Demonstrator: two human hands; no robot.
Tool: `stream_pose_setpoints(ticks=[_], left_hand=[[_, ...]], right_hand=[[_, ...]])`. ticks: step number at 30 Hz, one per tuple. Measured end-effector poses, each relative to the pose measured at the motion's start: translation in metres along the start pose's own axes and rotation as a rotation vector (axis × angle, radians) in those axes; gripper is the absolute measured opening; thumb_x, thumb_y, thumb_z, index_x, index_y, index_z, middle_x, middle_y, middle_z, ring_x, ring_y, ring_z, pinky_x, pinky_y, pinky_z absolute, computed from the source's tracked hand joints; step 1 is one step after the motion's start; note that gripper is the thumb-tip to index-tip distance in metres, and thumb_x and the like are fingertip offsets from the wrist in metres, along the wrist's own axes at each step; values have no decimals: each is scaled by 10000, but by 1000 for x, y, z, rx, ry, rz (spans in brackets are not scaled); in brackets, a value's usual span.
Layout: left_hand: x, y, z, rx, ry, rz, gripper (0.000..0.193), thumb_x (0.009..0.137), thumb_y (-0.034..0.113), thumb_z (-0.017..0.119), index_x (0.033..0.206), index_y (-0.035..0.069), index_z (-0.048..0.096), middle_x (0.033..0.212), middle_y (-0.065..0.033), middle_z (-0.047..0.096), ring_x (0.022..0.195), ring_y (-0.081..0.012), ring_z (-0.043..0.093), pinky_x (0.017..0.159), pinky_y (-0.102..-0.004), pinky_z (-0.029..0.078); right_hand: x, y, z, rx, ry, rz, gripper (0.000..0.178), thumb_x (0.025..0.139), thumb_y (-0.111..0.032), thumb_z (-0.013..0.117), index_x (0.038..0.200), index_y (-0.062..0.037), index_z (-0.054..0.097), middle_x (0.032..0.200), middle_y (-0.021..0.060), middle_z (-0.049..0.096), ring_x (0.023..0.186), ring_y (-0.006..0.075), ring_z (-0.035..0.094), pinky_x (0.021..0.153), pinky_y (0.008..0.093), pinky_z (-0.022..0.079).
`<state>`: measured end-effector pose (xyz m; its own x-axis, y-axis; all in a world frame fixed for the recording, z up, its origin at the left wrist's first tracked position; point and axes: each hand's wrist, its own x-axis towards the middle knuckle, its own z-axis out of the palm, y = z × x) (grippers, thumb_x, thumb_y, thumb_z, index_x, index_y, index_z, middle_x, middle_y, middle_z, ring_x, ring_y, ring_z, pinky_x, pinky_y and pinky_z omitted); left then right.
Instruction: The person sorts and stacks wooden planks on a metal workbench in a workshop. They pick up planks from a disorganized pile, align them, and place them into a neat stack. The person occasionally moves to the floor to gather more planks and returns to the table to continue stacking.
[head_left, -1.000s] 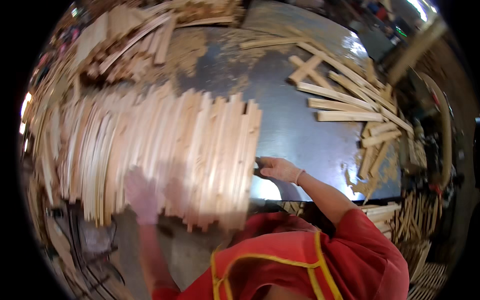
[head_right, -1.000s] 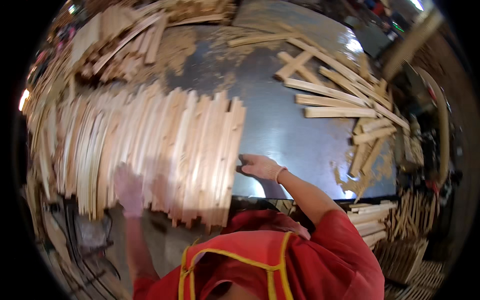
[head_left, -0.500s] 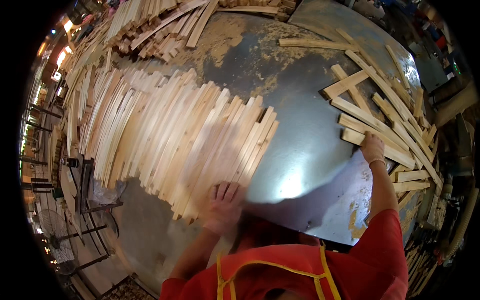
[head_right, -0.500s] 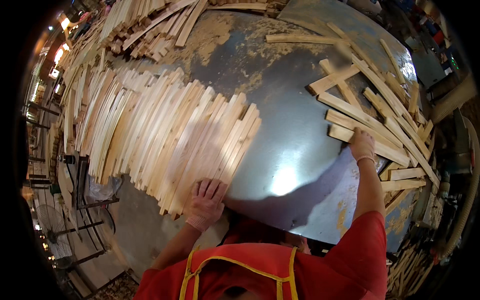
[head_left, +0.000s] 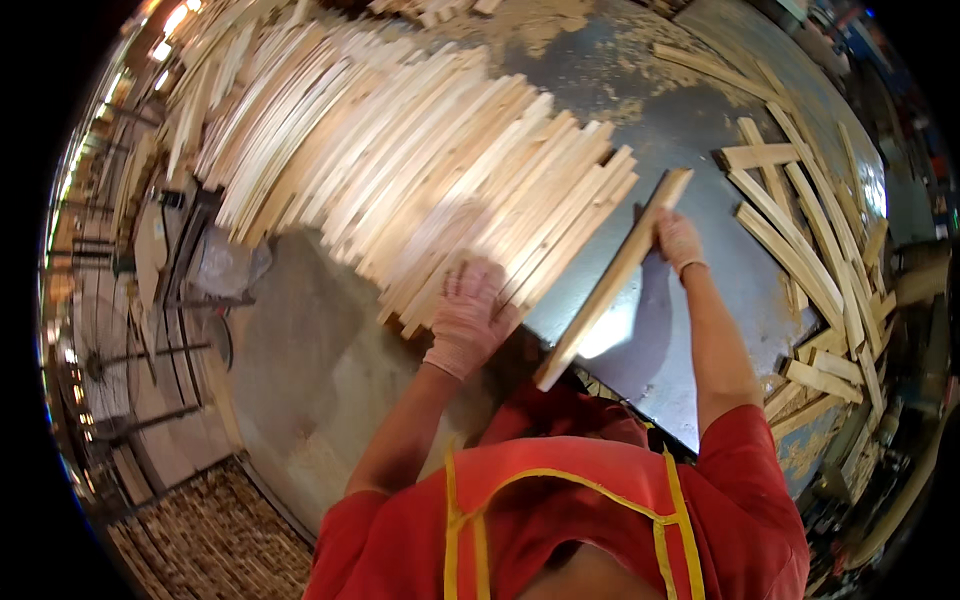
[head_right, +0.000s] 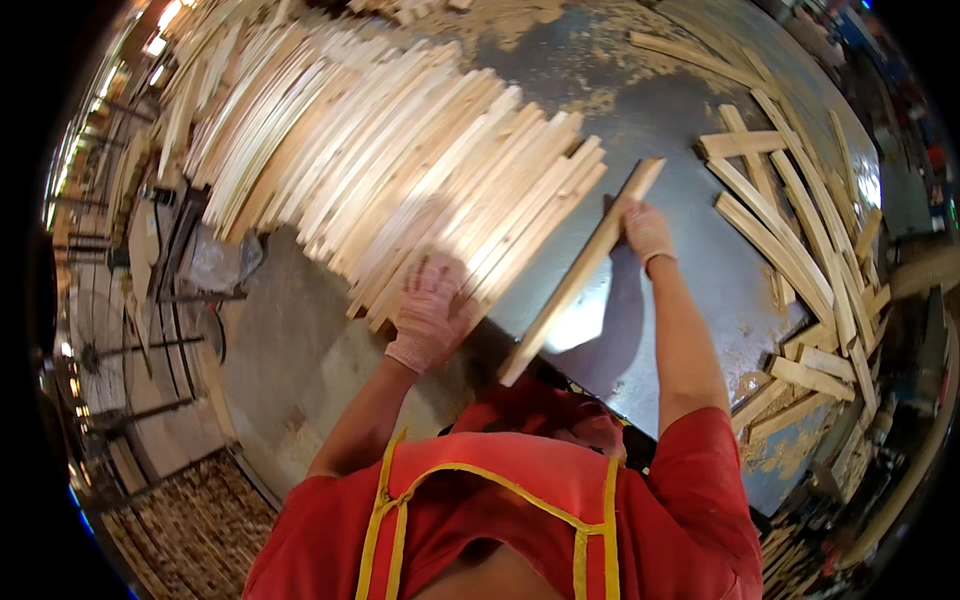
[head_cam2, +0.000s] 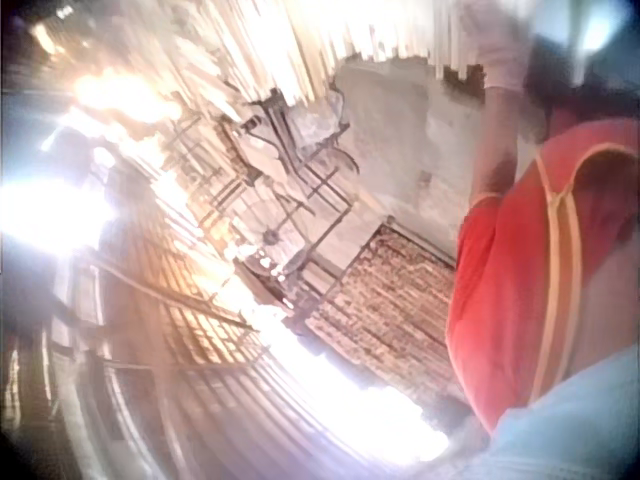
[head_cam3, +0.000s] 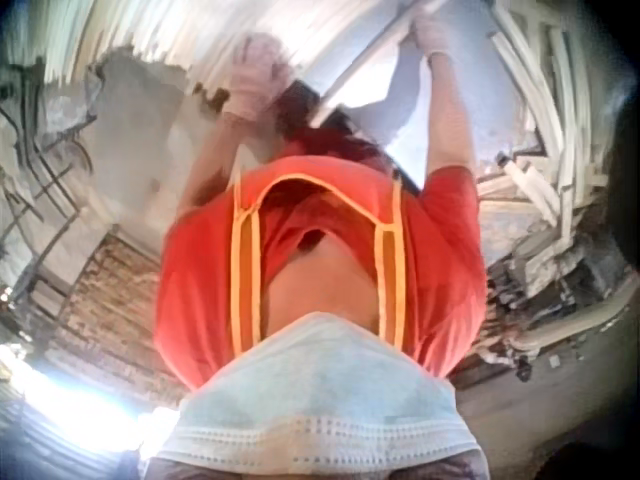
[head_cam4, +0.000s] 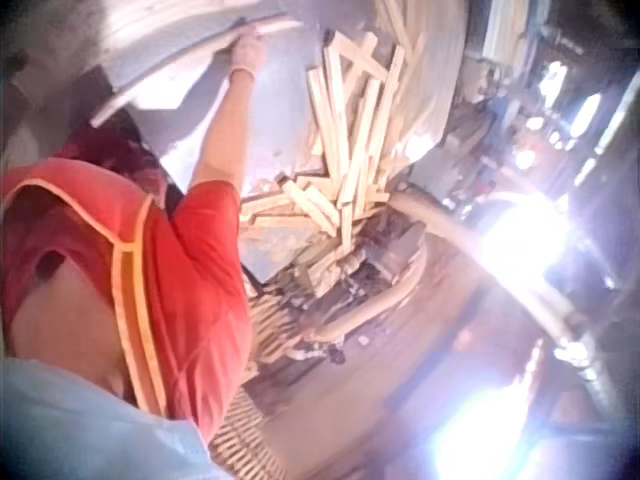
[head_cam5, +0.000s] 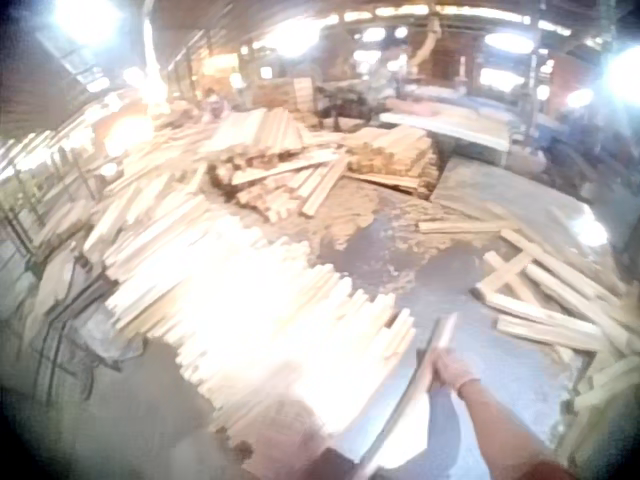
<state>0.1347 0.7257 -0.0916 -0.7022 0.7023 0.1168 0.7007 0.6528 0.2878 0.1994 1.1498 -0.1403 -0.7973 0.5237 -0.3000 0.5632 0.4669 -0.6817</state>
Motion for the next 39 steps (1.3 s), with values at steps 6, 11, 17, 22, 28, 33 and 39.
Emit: stream_pose_setpoints(ticks=[6, 11, 17, 22, 28, 33, 39], left_hand=[[-68, -149, 1, -262, 555, -935, 717, 960, 440, 720, 1500, 6, 535, 1487, -200, 588, 1395, -363, 516, 1197, -428, 401], [-64, -106, 30, -1638, 559, -1307, 437, 1030, 512, 632, 1082, 78, 640, 957, -26, 618, 913, -176, 581, 861, -386, 506], [-114, -25, -15, -934, -842, -559, 769, 998, 576, 653, 1475, -24, 585, 1452, -187, 640, 1310, -308, 612, 1101, -394, 471], [17, -19, -47, -678, -396, -524, 551, 976, 558, 602, 1257, 86, 634, 1116, -241, 725, 1079, -451, 681, 930, -528, 521], [144, 34, 20, -197, -528, -449, 952, 912, 730, 626, 1497, -6, 475, 1461, -301, 564, 1302, -452, 607, 1073, -523, 503], [157, 67, 42, -469, -379, -588, 1062, 835, 614, 789, 1590, -8, 379, 1498, -290, 524, 1356, -451, 564, 1115, -519, 484], [205, 111, -49, -654, -8, -314, 1008, 839, 455, 809, 1608, -13, 354, 1517, -287, 488, 1313, -462, 582, 1084, -529, 506]], right_hand=[[-119, -93, 101, 550, -275, 140, 589, 995, -381, 698, 1391, 46, 614, 1061, 89, 741, 849, 165, 640, 743, 318, 519], [-139, -75, 117, 718, 20, 188, 777, 988, -269, 726, 1600, 56, 375, 1354, 163, 669, 1115, 224, 636, 931, 342, 524], [-124, -68, 77, 726, 277, 172, 874, 989, -225, 725, 1664, 30, 233, 1547, 225, 530, 1356, 297, 563, 1105, 362, 481], [-102, -20, 34, 609, 187, 214, 794, 972, -342, 704, 1599, 17, 374, 1364, 199, 677, 1173, 295, 672, 973, 374, 539], [-60, -27, 8, 148, -47, 164, 688, 918, -465, 720, 1396, 19, 613, 1239, 263, 739, 1179, 393, 701, 993, 437, 539], [-58, -27, -6, 257, -71, 186, 695, 883, -475, 759, 1351, 28, 651, 1222, 245, 754, 1136, 403, 722, 986, 439, 547], [-62, -77, -82, 643, 241, -90, 502, 900, -224, 785, 1317, 31, 674, 1194, 160, 774, 1063, 236, 726, 965, 365, 555]])
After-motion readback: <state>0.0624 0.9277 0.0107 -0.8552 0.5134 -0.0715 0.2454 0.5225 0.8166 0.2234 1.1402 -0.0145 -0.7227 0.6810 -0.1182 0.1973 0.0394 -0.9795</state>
